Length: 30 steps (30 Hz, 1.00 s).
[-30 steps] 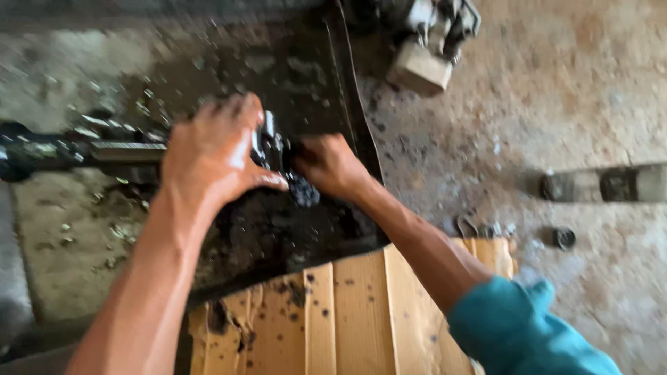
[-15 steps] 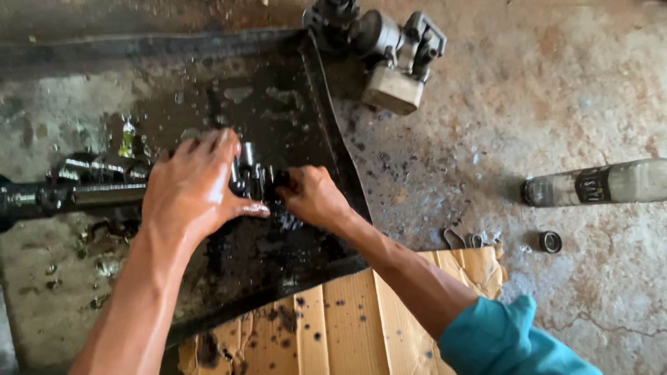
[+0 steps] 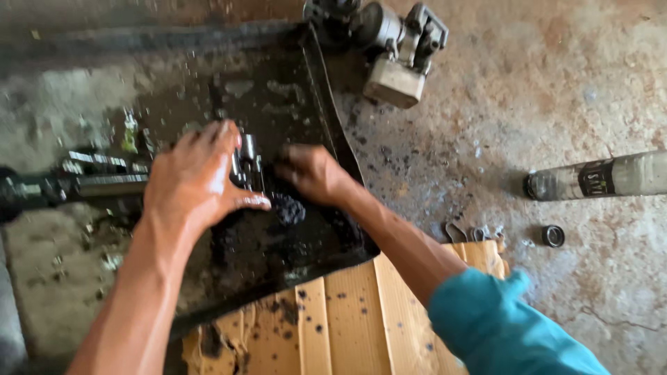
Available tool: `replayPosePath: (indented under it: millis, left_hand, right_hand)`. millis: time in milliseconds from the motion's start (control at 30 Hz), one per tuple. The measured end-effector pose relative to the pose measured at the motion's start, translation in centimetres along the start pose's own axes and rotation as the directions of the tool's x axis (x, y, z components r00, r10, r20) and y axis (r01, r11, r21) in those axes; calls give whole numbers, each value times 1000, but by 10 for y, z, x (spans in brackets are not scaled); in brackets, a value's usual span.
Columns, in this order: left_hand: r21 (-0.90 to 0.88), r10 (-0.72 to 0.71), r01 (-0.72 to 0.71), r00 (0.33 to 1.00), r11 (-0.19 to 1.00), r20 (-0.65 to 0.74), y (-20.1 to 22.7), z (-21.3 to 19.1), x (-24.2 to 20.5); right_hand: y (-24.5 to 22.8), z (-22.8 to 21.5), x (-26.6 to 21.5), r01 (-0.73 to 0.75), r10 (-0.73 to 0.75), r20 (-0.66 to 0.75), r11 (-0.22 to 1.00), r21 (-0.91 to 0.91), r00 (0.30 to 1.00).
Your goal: The person scrubs a disassembled engine cylinder head and piston assembly with a wire brush in a metal tray filled with dark liquid. They rotate the parts to clean multiple surfaces, including fins and bolt holes, while occasionally dipping the brush into the liquid.
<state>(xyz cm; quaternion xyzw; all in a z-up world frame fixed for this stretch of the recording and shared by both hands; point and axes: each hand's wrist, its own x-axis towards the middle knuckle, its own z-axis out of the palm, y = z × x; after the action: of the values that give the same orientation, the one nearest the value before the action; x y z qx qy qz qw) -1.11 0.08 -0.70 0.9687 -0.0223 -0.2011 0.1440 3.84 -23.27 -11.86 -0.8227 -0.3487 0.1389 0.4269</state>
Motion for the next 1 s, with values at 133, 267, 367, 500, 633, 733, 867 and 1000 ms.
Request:
replayPosePath:
  millis: [133, 267, 367, 500, 633, 733, 867, 1000]
  left_hand:
    - [68, 64, -57, 993, 996, -102, 3, -2, 5]
    - [34, 104, -99, 972, 995, -210, 2, 1, -11]
    - [27, 96, -92, 965, 995, -245, 6, -6, -10]
    - [38, 46, -40, 986, 998, -162, 2, 8, -11]
    - [66, 121, -108, 964, 992, -237, -6, 15, -4]
    - [103, 193, -168, 921, 980, -339, -6, 15, -5]
    - [64, 95, -84, 973, 994, -211, 4, 5, -9]
    - [55, 51, -41, 982, 998, -180, 10, -4, -13]
  right_hand:
    - [-5, -8, 8, -41, 45, 25, 989, -139, 999]
    - [-24, 10, 7, -278, 281, -188, 960, 43, 941]
    - [-38, 25, -2, -509, 532, -273, 847, 154, 802]
    - [-53, 62, -19, -561, 854, -216, 481, 673, 473]
    - [-71, 72, -12, -443, 872, -125, 358, 822, 472]
    - [-80, 67, -5, -283, 842, -173, 354, 891, 511]
    - [-79, 63, 1, -327, 889, -208, 354, 876, 407]
    - [-77, 74, 2, -569, 865, -371, 501, 651, 338]
